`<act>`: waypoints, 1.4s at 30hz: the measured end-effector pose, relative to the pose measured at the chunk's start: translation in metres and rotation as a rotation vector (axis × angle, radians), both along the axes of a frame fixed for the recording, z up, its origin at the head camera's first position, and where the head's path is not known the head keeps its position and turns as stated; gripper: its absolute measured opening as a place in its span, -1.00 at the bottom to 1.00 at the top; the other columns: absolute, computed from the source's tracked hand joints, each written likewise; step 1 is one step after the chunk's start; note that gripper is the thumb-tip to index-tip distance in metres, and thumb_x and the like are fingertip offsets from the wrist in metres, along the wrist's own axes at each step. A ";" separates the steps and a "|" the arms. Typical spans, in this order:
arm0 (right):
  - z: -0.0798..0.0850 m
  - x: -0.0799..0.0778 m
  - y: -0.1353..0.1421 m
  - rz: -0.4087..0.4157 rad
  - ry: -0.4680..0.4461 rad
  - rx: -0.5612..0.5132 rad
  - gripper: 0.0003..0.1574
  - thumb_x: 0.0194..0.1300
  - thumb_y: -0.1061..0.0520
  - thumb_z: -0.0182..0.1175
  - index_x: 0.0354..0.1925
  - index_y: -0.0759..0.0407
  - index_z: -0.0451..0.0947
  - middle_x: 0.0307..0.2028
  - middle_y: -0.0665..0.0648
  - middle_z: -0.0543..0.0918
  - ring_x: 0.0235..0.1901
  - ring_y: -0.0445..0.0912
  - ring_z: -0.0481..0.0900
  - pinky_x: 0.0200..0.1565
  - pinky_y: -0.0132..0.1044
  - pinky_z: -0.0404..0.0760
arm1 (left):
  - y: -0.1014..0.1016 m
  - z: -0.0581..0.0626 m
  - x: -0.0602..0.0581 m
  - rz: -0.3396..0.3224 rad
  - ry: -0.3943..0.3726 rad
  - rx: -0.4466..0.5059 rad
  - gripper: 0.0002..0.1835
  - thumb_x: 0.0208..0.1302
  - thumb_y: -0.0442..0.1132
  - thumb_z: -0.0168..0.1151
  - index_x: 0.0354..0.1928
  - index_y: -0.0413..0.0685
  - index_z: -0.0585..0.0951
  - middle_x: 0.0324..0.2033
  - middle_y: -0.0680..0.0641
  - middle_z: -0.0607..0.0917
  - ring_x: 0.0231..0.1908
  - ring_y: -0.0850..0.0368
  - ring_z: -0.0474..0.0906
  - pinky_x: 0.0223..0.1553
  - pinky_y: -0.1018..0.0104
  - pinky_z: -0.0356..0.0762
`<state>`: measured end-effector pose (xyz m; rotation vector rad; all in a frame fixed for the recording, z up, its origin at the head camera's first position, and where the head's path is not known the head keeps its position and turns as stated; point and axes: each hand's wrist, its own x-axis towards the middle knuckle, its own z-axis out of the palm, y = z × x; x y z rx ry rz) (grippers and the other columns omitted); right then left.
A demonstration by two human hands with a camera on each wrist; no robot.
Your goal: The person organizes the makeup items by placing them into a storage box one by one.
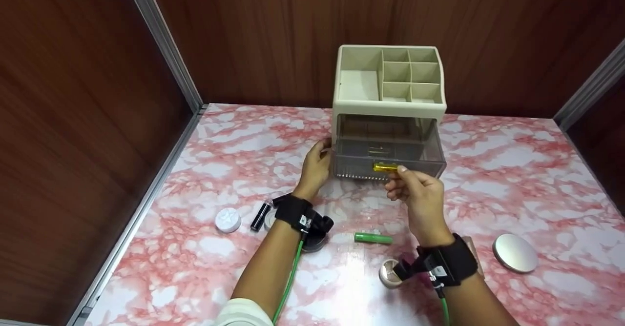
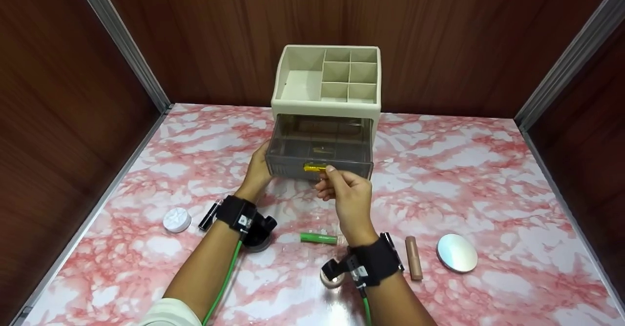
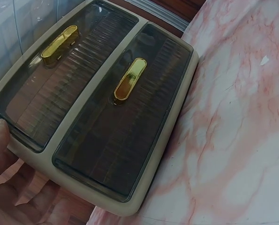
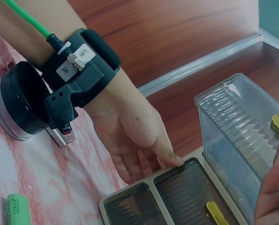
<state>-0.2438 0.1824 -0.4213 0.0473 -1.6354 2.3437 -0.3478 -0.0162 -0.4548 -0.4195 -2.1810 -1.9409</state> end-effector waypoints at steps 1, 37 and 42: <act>-0.001 0.001 -0.001 -0.001 -0.001 0.005 -0.67 0.39 0.24 0.15 -0.40 0.52 0.61 -0.60 0.23 0.63 -0.68 -0.08 0.56 -0.55 -0.32 0.58 | 0.000 -0.003 -0.002 0.006 -0.004 0.000 -0.69 0.43 -0.48 -0.03 0.15 -0.47 0.47 0.05 -0.32 0.57 0.07 -0.10 0.50 0.11 0.28 0.43; -0.012 0.015 -0.003 0.001 0.025 -0.015 -0.62 0.41 0.21 0.15 -0.32 0.62 0.55 -0.55 0.25 0.63 -0.59 -0.05 0.57 -0.49 -0.30 0.61 | 0.004 -0.031 -0.024 0.082 -0.005 -0.026 -0.71 0.47 -0.17 0.09 0.07 -0.19 0.59 -0.11 -0.07 0.62 -0.14 0.13 0.57 -0.04 0.36 0.48; -0.013 0.018 0.001 -0.008 0.079 -0.012 -0.64 0.41 0.24 0.14 -0.33 0.61 0.57 -0.55 0.26 0.64 -0.57 -0.04 0.59 -0.48 -0.29 0.62 | 0.002 -0.030 -0.024 0.079 -0.006 -0.015 -0.72 0.46 -0.18 0.10 0.07 -0.18 0.59 -0.10 -0.07 0.62 -0.10 0.13 0.57 -0.03 0.35 0.49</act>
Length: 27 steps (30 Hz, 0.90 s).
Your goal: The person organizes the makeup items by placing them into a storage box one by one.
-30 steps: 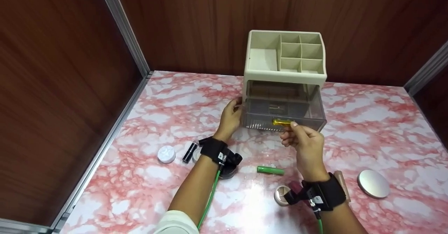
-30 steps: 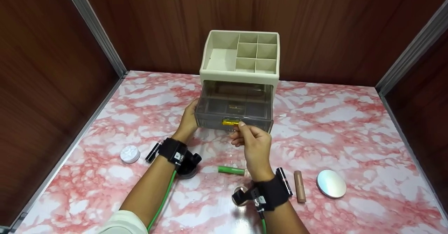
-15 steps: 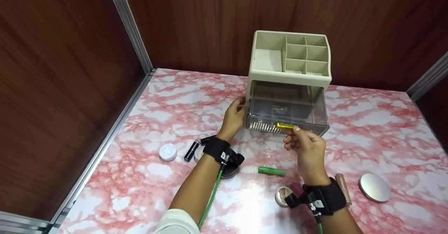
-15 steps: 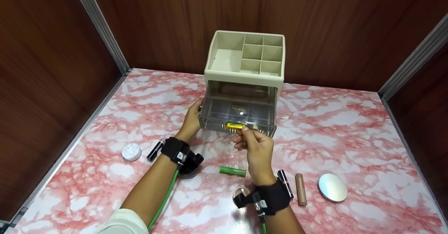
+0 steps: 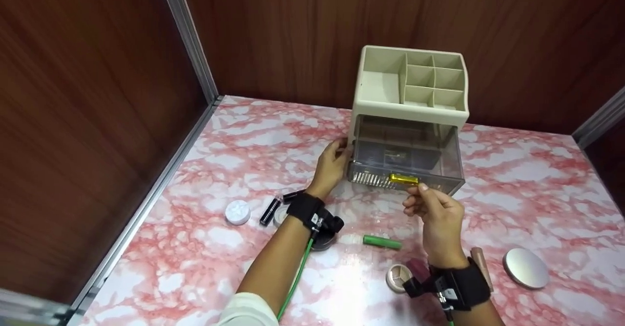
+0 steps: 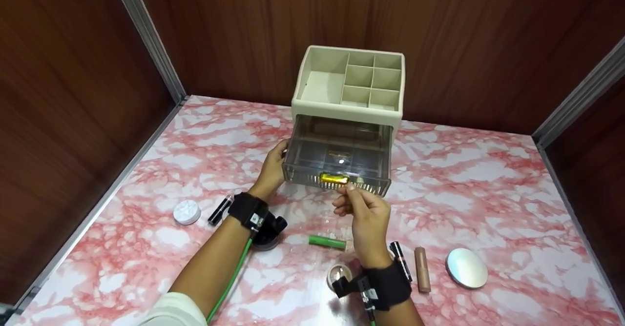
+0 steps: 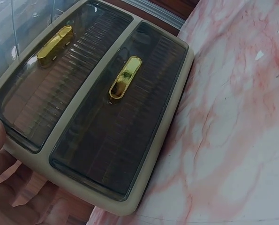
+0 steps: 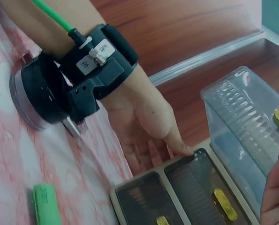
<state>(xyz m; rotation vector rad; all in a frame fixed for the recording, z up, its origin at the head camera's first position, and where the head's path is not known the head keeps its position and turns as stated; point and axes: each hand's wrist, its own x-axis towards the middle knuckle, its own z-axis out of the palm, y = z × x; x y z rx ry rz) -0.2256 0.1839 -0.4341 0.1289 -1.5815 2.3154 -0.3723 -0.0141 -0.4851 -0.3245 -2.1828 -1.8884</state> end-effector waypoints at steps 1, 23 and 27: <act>0.000 0.002 0.003 -0.006 0.013 0.006 -0.65 0.41 0.25 0.14 -0.33 0.62 0.56 -0.54 0.27 0.64 -0.57 -0.04 0.59 -0.47 -0.28 0.62 | 0.000 0.000 0.001 -0.003 -0.005 0.006 -0.72 0.46 -0.19 0.10 0.08 -0.18 0.58 -0.09 -0.07 0.62 -0.09 0.12 0.57 -0.03 0.34 0.49; -0.010 0.055 0.083 -0.200 0.213 -0.082 -0.66 0.36 0.44 0.10 -0.26 0.89 0.38 -0.43 0.44 0.65 -0.54 0.03 0.63 -0.47 -0.28 0.65 | 0.003 -0.002 0.001 -0.016 -0.022 0.007 -0.69 0.48 -0.20 0.06 0.15 -0.17 0.55 -0.02 -0.08 0.61 -0.09 0.12 0.55 -0.02 0.31 0.48; -0.020 0.070 0.085 -0.282 0.085 0.090 -0.65 0.39 0.37 0.11 -0.25 0.81 0.44 -0.44 0.39 0.65 -0.53 0.00 0.63 -0.41 -0.30 0.66 | 0.002 -0.002 0.001 -0.026 -0.023 0.009 -0.67 0.48 -0.18 0.06 0.16 -0.18 0.53 0.00 -0.09 0.60 -0.08 0.11 0.55 0.00 0.31 0.48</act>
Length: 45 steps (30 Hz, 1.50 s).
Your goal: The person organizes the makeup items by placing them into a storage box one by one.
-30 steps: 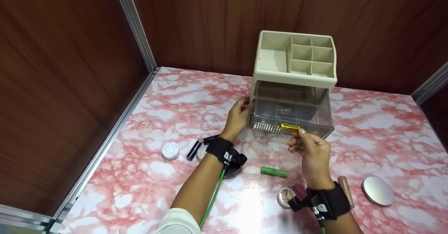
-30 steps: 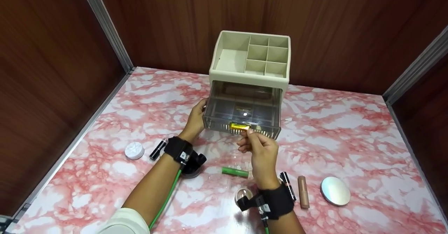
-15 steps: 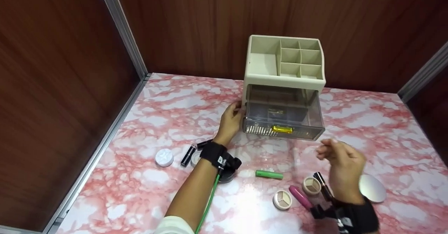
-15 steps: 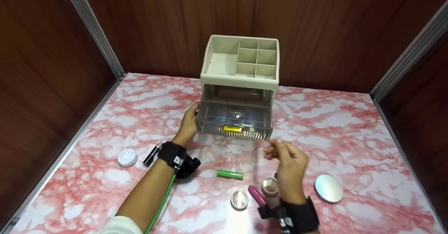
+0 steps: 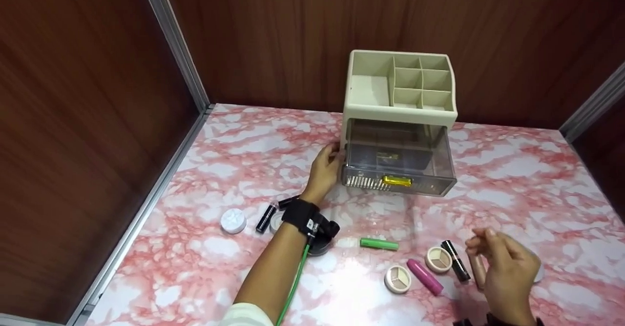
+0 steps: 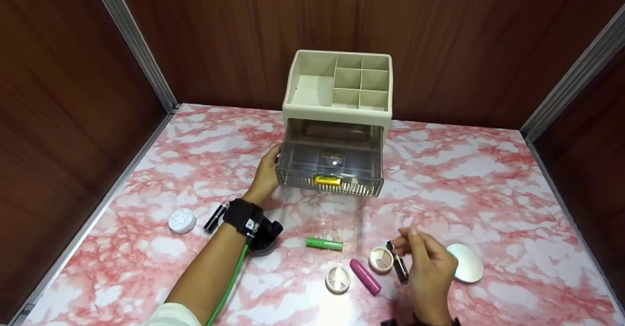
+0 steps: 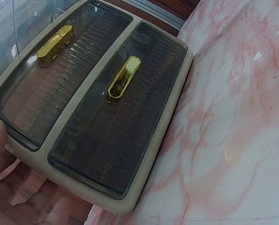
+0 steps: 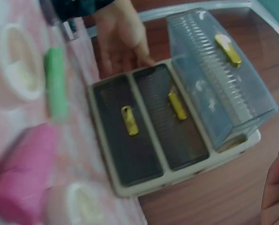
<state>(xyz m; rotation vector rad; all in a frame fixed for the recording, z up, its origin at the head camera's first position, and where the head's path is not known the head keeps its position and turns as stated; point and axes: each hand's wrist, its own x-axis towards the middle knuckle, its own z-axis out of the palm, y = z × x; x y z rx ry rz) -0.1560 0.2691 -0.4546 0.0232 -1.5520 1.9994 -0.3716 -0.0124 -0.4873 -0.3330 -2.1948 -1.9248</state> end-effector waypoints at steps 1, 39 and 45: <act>-0.003 0.004 0.001 -0.017 -0.049 0.037 -0.66 0.39 0.35 0.11 -0.25 0.78 0.47 -0.45 0.37 0.65 -0.53 -0.01 0.63 -0.40 -0.31 0.66 | 0.000 0.000 0.000 -0.004 -0.004 0.008 -0.67 0.48 -0.18 0.07 0.16 -0.19 0.53 -0.01 -0.09 0.60 -0.08 0.10 0.56 0.00 0.30 0.49; -0.033 0.024 0.055 -0.371 -0.281 0.998 -0.88 0.10 0.27 0.43 -0.32 0.25 0.74 -0.58 -0.12 0.69 -0.56 -0.63 0.44 -0.41 -0.76 0.38 | -0.004 -0.003 -0.001 -0.039 -0.017 -0.011 -0.70 0.46 -0.19 0.11 0.11 -0.17 0.56 -0.11 -0.06 0.63 -0.10 0.14 0.57 -0.04 0.34 0.49; -0.032 0.022 0.055 -0.293 -0.377 1.120 -0.83 0.14 0.16 0.42 -0.27 0.20 0.74 -0.50 0.12 0.72 -0.55 -0.50 0.51 -0.41 -0.70 0.38 | -0.005 0.001 -0.001 -0.048 -0.005 0.005 -0.72 0.46 -0.20 0.11 0.08 -0.21 0.56 -0.14 -0.09 0.64 -0.12 0.11 0.59 -0.05 0.32 0.51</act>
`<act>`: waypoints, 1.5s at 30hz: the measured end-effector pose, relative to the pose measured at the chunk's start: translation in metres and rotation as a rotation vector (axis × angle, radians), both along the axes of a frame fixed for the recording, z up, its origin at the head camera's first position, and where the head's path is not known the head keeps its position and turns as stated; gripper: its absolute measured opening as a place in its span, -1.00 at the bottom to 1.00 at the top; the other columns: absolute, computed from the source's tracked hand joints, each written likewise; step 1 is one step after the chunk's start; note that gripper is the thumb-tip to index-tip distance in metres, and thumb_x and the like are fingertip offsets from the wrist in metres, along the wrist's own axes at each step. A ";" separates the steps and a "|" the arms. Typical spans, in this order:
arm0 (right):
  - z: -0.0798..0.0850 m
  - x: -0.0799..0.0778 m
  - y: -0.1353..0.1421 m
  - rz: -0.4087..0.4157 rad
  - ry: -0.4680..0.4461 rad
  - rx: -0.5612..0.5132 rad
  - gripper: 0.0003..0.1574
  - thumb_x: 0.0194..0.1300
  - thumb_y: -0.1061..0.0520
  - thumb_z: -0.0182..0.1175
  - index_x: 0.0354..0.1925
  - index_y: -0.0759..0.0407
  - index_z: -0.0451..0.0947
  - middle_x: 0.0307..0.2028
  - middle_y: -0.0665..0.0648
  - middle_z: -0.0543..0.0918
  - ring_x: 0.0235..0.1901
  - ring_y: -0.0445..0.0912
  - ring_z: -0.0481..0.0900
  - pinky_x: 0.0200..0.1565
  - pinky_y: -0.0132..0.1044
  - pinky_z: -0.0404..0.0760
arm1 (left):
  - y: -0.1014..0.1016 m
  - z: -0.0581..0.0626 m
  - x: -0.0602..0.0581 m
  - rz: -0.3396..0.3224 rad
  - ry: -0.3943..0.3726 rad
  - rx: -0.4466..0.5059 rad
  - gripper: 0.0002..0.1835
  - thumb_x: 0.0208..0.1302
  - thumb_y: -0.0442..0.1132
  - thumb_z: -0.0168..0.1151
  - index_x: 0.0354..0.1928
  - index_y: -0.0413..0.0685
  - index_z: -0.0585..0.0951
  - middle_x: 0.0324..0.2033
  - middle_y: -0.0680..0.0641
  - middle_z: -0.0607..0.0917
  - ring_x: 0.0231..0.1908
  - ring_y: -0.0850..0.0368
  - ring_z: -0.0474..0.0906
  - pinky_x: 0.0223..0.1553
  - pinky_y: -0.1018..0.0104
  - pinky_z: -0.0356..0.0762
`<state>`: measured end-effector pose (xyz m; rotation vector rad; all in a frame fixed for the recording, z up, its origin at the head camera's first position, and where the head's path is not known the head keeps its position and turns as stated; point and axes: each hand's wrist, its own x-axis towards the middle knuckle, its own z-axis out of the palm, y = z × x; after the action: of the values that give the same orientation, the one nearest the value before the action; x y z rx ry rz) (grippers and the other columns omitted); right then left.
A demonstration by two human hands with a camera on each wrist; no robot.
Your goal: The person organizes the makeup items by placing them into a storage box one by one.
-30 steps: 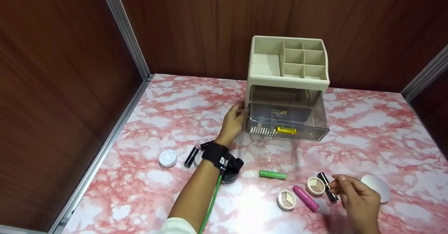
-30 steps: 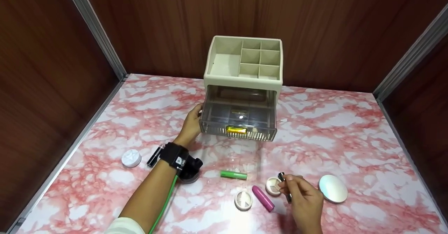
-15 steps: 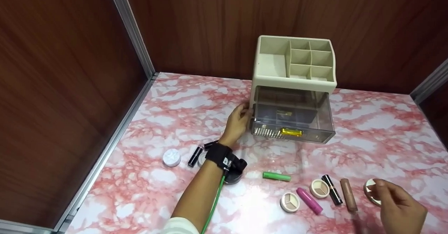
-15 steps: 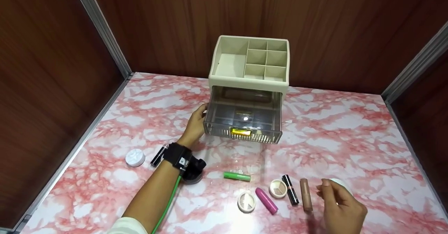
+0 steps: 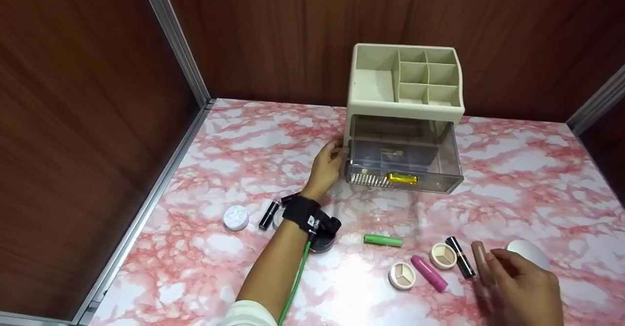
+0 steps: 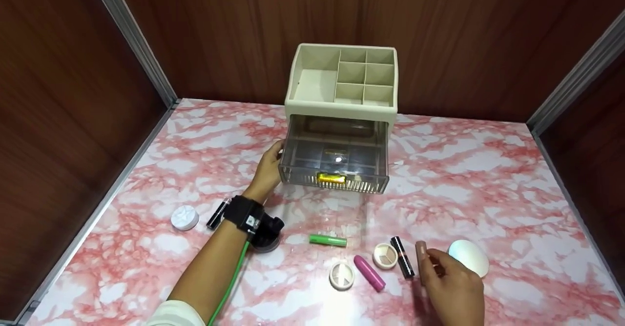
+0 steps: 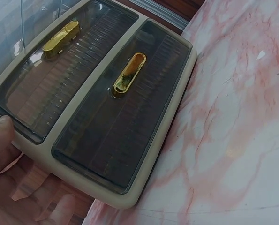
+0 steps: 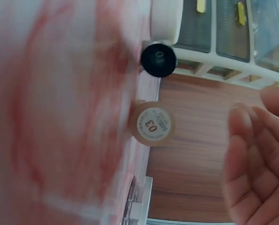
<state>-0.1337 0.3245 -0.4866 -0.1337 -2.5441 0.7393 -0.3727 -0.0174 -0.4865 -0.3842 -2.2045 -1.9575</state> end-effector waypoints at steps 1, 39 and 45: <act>0.001 0.000 0.001 -0.005 -0.040 0.017 -0.80 0.16 0.12 0.41 -0.25 0.19 0.74 -0.49 0.12 0.72 -0.54 -0.40 0.56 -0.41 -0.62 0.43 | 0.000 0.001 0.000 -0.003 0.001 0.003 -0.72 0.46 -0.21 0.10 0.08 -0.21 0.56 -0.13 -0.09 0.64 -0.12 0.11 0.58 -0.04 0.32 0.51; 0.072 -0.021 0.030 0.097 -0.182 0.146 -0.50 0.12 0.09 0.44 -0.01 0.31 0.63 -0.35 0.20 0.72 -0.44 -0.29 0.56 -0.37 -0.37 0.44 | 0.005 -0.004 -0.002 -0.007 -0.008 -0.026 -0.68 0.46 -0.18 0.11 0.12 -0.21 0.54 -0.06 -0.12 0.62 -0.08 0.08 0.57 -0.01 0.33 0.48; 0.107 -0.032 0.008 0.231 0.209 0.099 -0.41 -0.02 0.25 0.49 0.04 0.28 0.63 -0.32 0.22 0.72 -0.22 -0.70 0.36 -0.11 -0.73 0.25 | 0.002 -0.002 -0.001 0.003 -0.017 -0.013 -0.68 0.46 -0.26 0.10 0.14 -0.27 0.52 -0.04 -0.19 0.61 -0.07 0.01 0.57 0.00 0.31 0.49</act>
<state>-0.1662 0.3322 -0.3795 0.2611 -2.4120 0.6721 -0.3741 -0.0151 -0.4883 -0.3670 -2.2275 -1.9532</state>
